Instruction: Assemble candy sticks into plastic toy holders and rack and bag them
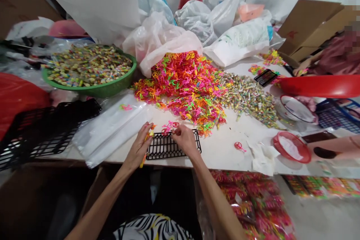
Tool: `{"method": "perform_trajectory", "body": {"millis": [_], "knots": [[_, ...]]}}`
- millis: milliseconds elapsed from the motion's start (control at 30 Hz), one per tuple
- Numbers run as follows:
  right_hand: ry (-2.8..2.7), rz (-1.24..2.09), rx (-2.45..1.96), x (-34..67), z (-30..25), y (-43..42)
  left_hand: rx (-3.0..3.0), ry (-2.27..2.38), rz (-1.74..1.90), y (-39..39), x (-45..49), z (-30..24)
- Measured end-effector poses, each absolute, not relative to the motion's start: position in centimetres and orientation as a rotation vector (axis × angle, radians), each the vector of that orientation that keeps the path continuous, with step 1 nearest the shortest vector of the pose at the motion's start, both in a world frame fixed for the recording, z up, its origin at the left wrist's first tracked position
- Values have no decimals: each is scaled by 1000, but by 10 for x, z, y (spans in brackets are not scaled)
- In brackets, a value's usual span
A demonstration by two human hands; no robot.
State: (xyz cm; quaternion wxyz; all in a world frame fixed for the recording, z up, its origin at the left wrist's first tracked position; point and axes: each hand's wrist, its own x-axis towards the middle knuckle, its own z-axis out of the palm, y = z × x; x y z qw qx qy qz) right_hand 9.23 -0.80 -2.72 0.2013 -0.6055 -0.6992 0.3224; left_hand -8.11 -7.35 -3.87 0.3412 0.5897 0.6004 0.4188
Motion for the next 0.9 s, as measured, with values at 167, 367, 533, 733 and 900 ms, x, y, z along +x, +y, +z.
{"method": "perform_trajectory", "body": {"millis": [167, 367, 533, 733, 900], "knots": [[-1190, 1571, -1394, 71, -55, -63, 1474, 1565, 1091, -75, -79, -38], [-1280, 1495, -1324, 45, -62, -79, 1478, 1540, 1084, -75, -77, -38], [-1765, 1084, -1369, 48, -59, -72, 1476, 1513, 1092, -74, -77, -41], [-2159, 734, -1493, 45, -63, -80, 1424, 1511, 1110, -74, -72, -39], [-2285, 719, -1440, 45, -64, -81, 1397, 1506, 1100, -74, -73, -34]]}}
